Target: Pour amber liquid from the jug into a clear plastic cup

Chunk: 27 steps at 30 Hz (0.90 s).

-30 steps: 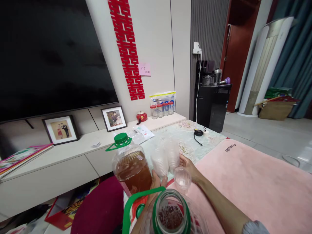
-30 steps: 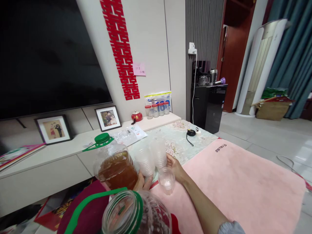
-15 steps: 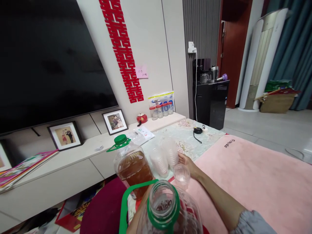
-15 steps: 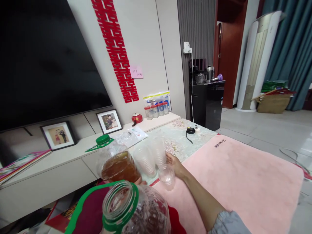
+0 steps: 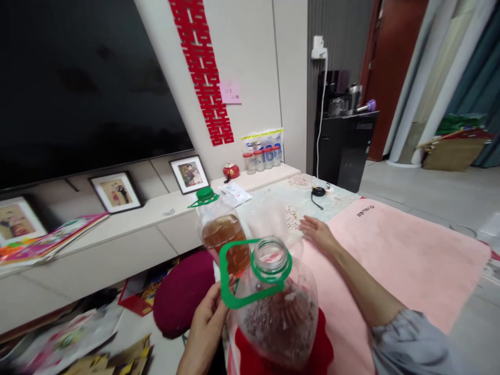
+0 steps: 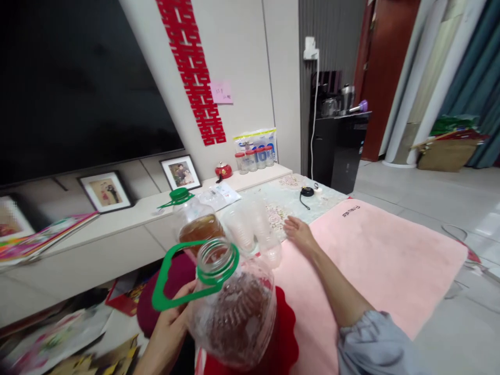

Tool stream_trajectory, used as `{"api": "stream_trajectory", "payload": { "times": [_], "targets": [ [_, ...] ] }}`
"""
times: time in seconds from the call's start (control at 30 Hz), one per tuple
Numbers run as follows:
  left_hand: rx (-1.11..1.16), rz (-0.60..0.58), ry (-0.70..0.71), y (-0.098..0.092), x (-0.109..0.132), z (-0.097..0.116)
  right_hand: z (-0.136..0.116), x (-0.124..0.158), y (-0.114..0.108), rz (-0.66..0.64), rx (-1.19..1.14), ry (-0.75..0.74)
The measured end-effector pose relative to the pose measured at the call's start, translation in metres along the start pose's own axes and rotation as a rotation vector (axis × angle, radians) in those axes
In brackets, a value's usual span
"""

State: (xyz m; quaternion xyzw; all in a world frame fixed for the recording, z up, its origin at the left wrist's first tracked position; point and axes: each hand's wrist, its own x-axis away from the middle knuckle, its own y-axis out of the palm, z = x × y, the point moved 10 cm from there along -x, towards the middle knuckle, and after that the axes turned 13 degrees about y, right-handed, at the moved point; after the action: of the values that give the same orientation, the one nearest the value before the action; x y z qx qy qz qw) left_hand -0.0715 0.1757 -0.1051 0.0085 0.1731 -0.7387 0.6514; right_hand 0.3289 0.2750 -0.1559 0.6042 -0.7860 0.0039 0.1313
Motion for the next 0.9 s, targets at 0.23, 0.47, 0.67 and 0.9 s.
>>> {"api": "stream_trajectory", "payload": {
  "times": [0.23,0.47,0.67,0.9],
  "targets": [
    [-0.300,0.031,0.089,-0.022,0.015,-0.015,-0.018,0.084,-0.050,0.123,0.082,0.057],
    [-0.486,-0.096,0.134,0.012,-0.004,-0.018,0.006,0.172,-0.055,0.190,0.079,0.056],
    [-0.544,-0.073,0.100,0.020,-0.013,-0.021,0.029,0.214,-0.045,0.162,0.028,0.050],
    [-0.412,0.111,0.029,-0.025,0.008,0.005,0.009,0.275,-0.034,0.197,0.123,-0.092]
  ]
}}
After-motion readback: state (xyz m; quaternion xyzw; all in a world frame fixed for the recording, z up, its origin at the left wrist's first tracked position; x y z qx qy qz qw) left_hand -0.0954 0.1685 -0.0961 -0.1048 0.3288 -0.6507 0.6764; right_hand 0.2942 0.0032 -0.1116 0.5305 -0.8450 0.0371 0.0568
